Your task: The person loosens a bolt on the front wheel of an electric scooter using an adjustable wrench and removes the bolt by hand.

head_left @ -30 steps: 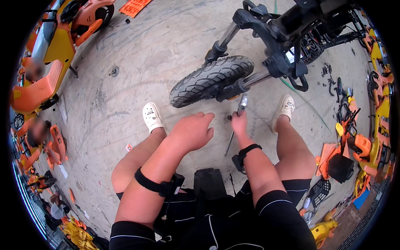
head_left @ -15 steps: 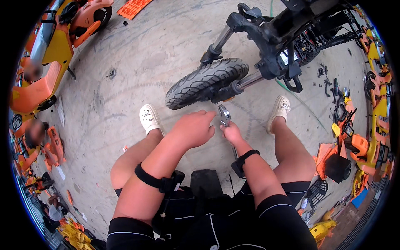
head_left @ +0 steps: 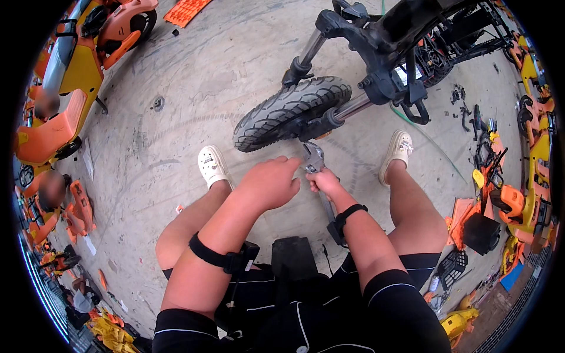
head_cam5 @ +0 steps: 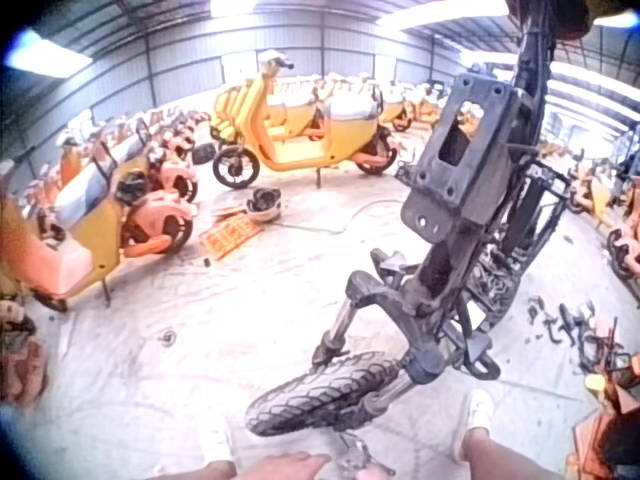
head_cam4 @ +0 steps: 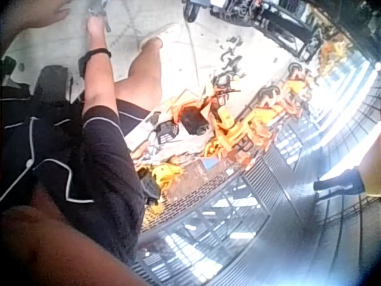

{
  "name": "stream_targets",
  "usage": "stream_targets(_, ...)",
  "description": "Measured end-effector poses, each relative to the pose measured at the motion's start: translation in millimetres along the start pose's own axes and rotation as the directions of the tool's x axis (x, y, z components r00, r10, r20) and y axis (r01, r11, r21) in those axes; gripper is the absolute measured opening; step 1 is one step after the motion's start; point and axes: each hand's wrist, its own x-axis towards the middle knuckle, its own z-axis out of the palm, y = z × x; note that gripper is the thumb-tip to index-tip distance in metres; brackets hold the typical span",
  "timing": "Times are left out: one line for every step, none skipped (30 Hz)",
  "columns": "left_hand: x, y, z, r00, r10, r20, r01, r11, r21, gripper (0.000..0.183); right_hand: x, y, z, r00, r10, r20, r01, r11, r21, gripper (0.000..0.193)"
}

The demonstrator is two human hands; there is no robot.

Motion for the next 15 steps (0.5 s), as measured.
stream_targets(0.7,1.2,-1.5,0.999,-0.016,0.028,0.015,1.000,0.014,0.045,4.0,-0.1,0.6,0.999,0.013,0.032,-0.013,1.000,0.016,0.012)
stream_targets(1.3,1.6,-1.4,0.999,-0.015,0.029,0.014,1.000,0.009,0.045,6.7,0.5,0.7,0.998,0.025,0.064,-0.027,0.999,0.031,0.012)
stream_targets(1.9,2.0,-1.2,0.999,-0.013,0.030,0.013,1.000,0.005,0.045,8.1,2.3,0.7,0.996,0.033,0.079,-0.039,0.996,0.078,0.012)
stream_targets(1.4,0.9,-1.2,0.999,-0.017,0.030,0.017,1.000,0.000,0.045,6.9,1.2,5.4,0.994,0.042,0.100,-0.055,0.991,0.122,0.012)
stream_targets(1.0,-0.9,-1.0,0.999,-0.023,0.031,0.023,1.000,-0.002,0.045,5.6,0.0,10.2,0.991,0.051,0.121,-0.071,0.984,0.166,0.012)
stream_targets(0.8,-3.1,-0.5,0.999,-0.029,0.032,0.029,1.000,-0.004,0.045,4.4,-0.9,15.8,0.989,0.073,0.131,-0.100,0.972,0.213,0.011)
stream_targets(1.1,-4.0,0.0,0.999,-0.031,0.034,0.031,0.999,-0.007,0.045,3.8,0.1,19.7,0.986,0.095,0.139,-0.129,0.957,0.260,0.011)
stream_targets(1.1,-4.0,-0.1,0.999,-0.032,0.033,0.032,0.999,-0.008,0.045,3.4,0.4,22.0,0.982,0.117,0.148,-0.158,0.939,0.305,0.011)
stream_targets(0.9,-3.8,-0.5,0.999,-0.033,0.033,0.033,0.999,-0.010,0.045,3.5,-0.1,23.3,0.979,0.118,0.168,-0.168,0.933,0.319,0.011)
stream_targets(1.0,-3.1,-0.9,0.999,-0.032,0.032,0.032,0.999,-0.012,0.045,4.8,1.0,23.3,0.975,0.118,0.186,-0.176,0.927,0.333,0.011)
stream_targets(1.4,-2.5,-1.4,0.999,-0.030,0.038,0.031,0.999,-0.015,0.045,6.0,2.1,22.8,0.972,0.118,0.205,-0.185,0.920,0.346,0.011)
stream_targets(1.9,-1.9,-2.0,0.999,-0.029,0.043,0.030,0.999,-0.018,0.045,6.7,3.2,21.1,0.967,0.122,0.223,-0.198,0.913,0.357,0.011)
stream_targets(1.8,-2.1,-2.6,0.998,-0.030,0.047,0.031,0.999,-0.021,0.045,6.7,2.6,19.8,0.961,0.126,0.245,-0.212,0.906,0.366,0.010)
stream_targets(1.7,-2.3,-2.7,0.998,-0.032,0.050,0.033,0.999,-0.018,0.046,6.8,2.2,19.2,0.955,0.129,0.266,-0.226,0.900,0.374,0.010)
stream_targets(1.7,-2.6,-2.8,0.998,-0.034,0.053,0.035,0.999,-0.016,0.046,7.0,2.2,19.7,0.954,0.129,0.272,-0.228,0.900,0.371,0.010)
